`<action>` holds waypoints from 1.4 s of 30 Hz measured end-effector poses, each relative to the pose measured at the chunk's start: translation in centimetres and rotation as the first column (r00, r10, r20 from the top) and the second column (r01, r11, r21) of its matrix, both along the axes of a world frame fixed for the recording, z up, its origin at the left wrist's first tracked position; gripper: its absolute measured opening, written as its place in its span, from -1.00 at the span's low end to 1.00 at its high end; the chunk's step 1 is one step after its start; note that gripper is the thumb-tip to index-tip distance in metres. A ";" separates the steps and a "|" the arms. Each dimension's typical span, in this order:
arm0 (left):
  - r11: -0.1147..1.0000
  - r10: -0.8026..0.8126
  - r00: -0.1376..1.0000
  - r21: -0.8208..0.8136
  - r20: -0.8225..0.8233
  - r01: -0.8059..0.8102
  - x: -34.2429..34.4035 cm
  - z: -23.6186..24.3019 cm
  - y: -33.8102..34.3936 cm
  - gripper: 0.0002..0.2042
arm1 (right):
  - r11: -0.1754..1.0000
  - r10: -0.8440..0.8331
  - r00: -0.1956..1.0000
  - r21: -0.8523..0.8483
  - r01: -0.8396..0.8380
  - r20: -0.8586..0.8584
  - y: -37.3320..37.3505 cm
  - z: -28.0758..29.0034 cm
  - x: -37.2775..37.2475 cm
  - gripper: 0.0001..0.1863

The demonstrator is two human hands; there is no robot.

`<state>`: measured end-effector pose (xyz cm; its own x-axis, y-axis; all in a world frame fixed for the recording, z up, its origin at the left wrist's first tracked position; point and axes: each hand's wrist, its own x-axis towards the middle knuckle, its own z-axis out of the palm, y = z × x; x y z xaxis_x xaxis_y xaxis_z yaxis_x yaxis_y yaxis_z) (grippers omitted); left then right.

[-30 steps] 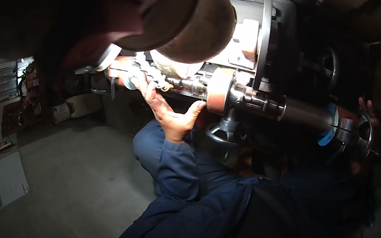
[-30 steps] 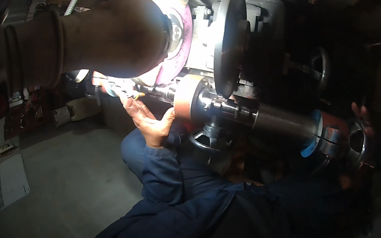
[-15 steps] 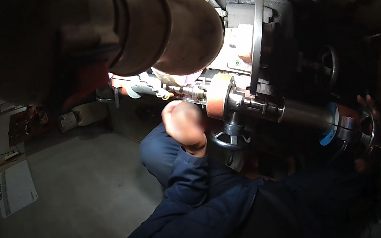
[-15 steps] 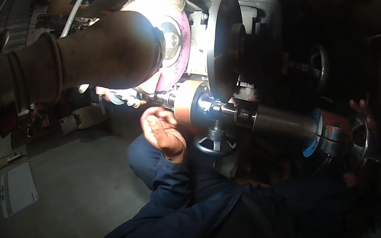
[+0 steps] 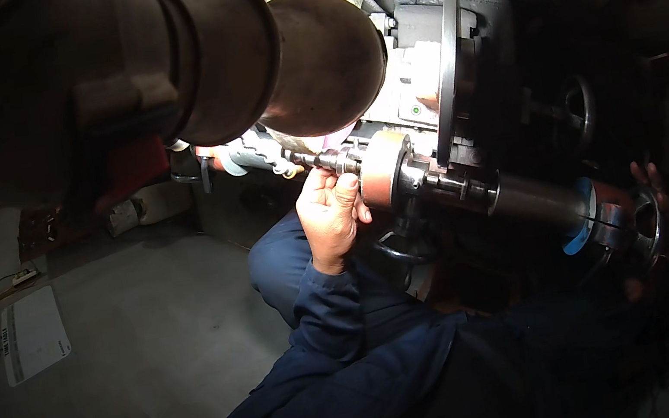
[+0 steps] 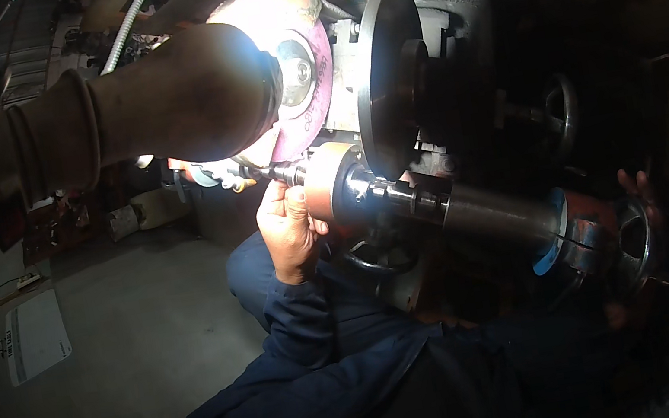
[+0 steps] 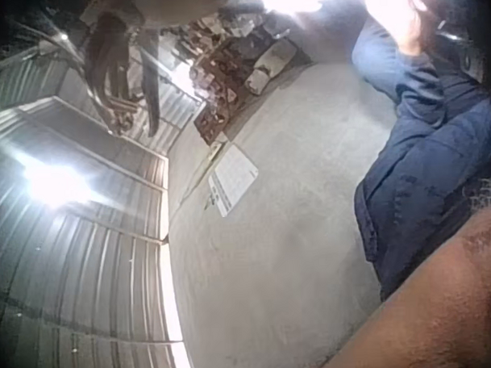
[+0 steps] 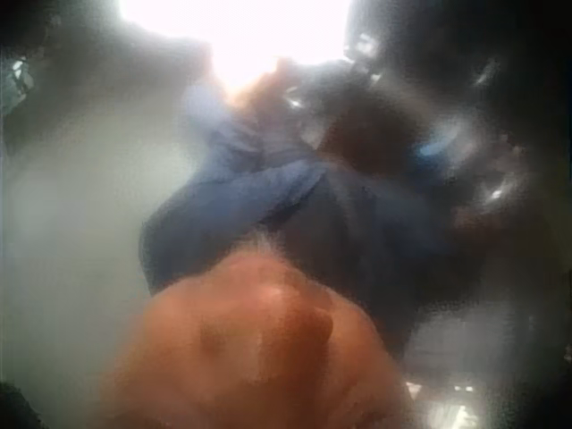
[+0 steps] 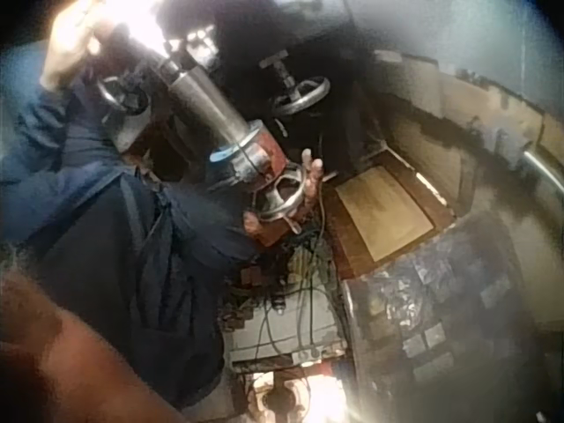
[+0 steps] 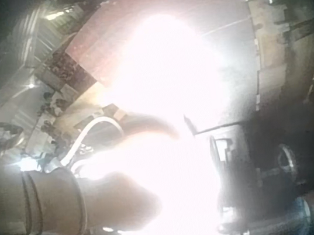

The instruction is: The person works on a metal machinery component by turning handwheels to align parts, handling a small tool to adjust a pin, and then attaching a dial indicator gauge to the assembly.

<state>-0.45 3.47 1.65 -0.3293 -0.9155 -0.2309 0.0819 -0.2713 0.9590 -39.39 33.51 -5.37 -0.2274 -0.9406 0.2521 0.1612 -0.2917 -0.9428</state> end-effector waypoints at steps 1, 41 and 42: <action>1.000 0.004 1.000 -0.004 -0.008 -0.004 0.0 -0.2 0.0 -0.72 | 1.000 0.001 1.000 0.000 -0.001 0.001 0.0 0.0 -0.1 -0.19; 1.000 0.024 0.999 0.019 -0.031 -0.023 0.6 -0.6 -0.4 -0.70 | 0.970 0.022 0.687 0.151 -0.191 0.726 4.5 -4.8 -4.5 -0.19; 1.000 0.015 0.999 0.028 -0.031 -0.014 0.7 -0.7 -0.5 -0.70 | 0.970 0.122 0.745 0.079 -0.229 0.656 3.3 -4.0 -4.4 -0.29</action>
<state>0.29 3.02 1.00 -0.3239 -0.9135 -0.2463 0.1156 -0.2966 0.9480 -43.75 36.82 -9.35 -0.1117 -0.9931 -0.0345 0.7777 -0.0658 -0.6252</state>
